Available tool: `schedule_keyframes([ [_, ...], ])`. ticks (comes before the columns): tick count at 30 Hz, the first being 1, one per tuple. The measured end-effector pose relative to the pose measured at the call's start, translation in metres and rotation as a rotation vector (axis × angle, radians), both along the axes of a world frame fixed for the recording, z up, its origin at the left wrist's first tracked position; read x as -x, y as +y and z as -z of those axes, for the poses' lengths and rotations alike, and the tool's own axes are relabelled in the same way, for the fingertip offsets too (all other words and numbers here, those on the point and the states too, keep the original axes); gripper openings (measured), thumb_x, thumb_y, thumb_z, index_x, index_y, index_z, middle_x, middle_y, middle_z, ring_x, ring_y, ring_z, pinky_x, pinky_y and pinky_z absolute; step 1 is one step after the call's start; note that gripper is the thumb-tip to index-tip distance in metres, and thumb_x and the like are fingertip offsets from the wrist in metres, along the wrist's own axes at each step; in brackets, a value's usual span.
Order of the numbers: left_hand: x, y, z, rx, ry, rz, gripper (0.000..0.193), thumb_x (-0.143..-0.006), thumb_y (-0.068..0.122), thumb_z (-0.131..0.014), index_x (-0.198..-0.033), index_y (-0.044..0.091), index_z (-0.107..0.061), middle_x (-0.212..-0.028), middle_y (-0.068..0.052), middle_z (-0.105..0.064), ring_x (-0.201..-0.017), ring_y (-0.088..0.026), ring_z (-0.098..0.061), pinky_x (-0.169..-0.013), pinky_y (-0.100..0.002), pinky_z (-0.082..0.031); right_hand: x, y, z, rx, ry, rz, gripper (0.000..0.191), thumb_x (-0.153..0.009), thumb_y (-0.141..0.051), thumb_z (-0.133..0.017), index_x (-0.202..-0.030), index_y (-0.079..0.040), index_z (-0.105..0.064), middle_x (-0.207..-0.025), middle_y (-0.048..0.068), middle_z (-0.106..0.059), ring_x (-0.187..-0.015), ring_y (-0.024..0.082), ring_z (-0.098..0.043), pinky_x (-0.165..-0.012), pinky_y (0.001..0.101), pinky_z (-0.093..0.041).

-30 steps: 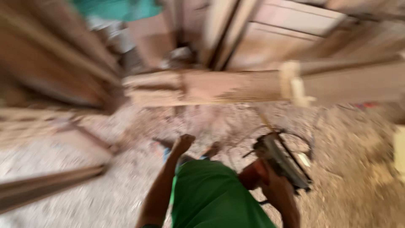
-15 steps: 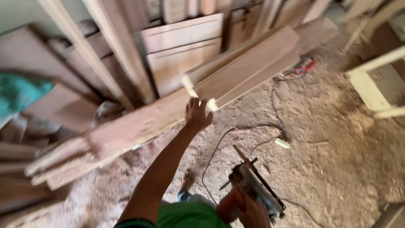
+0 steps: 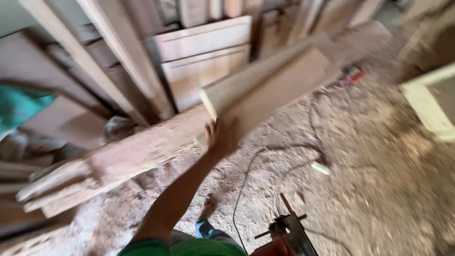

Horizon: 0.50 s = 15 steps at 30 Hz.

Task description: The person uses a circular saw to cut thin wooden planks into smaller pieces. They repeatedly pick up planks, position them on a support beam, cut them, and place the cut pieces aside.

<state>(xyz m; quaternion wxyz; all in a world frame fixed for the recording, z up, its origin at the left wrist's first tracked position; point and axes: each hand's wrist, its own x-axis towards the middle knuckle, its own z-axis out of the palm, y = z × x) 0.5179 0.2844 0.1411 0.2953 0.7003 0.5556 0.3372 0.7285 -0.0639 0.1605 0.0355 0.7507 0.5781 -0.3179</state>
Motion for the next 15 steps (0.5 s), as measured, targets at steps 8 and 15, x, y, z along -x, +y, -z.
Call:
schedule_keyframes([
  [8, 0.200, -0.229, -0.002, 1.022, -0.426, 0.441, 0.099, -0.077, 0.047, -0.082, -0.158, 0.014, -0.036, -0.149, -0.023, -0.040, -0.126, -0.040, -0.038, -0.106, -0.057, -0.030, 0.006, 0.069, 0.012, 0.000, -0.006, -0.256, 0.067, -0.076, -0.017, -0.072, -0.141, -0.028, -0.060, -0.121, 0.024, -0.069, -0.114, 0.042, -0.066, -0.102, 0.0496, -0.051],
  [15, 0.313, -0.402, 0.000, 1.547, -0.946, -0.021, 0.084, -0.084, 0.037, -0.080, -0.158, 0.012, -0.047, -0.143, -0.021, -0.056, -0.117, -0.036, -0.051, -0.101, -0.051, -0.043, 0.045, 0.130, 0.014, 0.001, -0.036, -0.539, 0.067, -0.074, -0.016, -0.073, -0.139, -0.027, -0.061, -0.123, 0.023, -0.069, -0.116, 0.041, -0.065, -0.104, 0.0489, -0.050],
])
